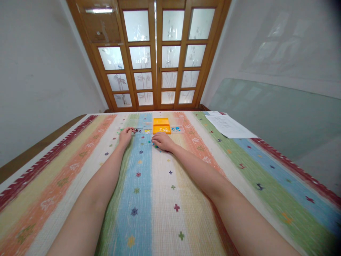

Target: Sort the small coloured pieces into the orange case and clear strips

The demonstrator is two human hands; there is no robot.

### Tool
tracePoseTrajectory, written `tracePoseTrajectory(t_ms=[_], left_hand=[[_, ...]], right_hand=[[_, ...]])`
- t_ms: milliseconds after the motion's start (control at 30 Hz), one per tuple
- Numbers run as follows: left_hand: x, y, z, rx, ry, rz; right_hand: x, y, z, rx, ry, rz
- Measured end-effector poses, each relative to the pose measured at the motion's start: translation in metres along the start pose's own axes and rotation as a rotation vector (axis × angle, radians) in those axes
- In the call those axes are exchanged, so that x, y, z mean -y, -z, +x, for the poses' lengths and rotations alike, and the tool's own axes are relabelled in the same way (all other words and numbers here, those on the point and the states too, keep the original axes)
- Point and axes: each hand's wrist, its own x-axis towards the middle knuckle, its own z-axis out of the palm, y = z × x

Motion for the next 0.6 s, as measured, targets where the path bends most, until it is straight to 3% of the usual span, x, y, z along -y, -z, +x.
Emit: tracePoseTrajectory(t_ms=[333,600], left_hand=[[-0.009,-0.026,-0.025,0.496,-0.279,0.470],[-0.010,-0.037,-0.034,0.641,-0.429,0.620]], right_hand=[[0.008,0.001,0.001,0.028,-0.017,0.006],[0.004,-0.006,0.003,0.016,-0.035,-0.037]])
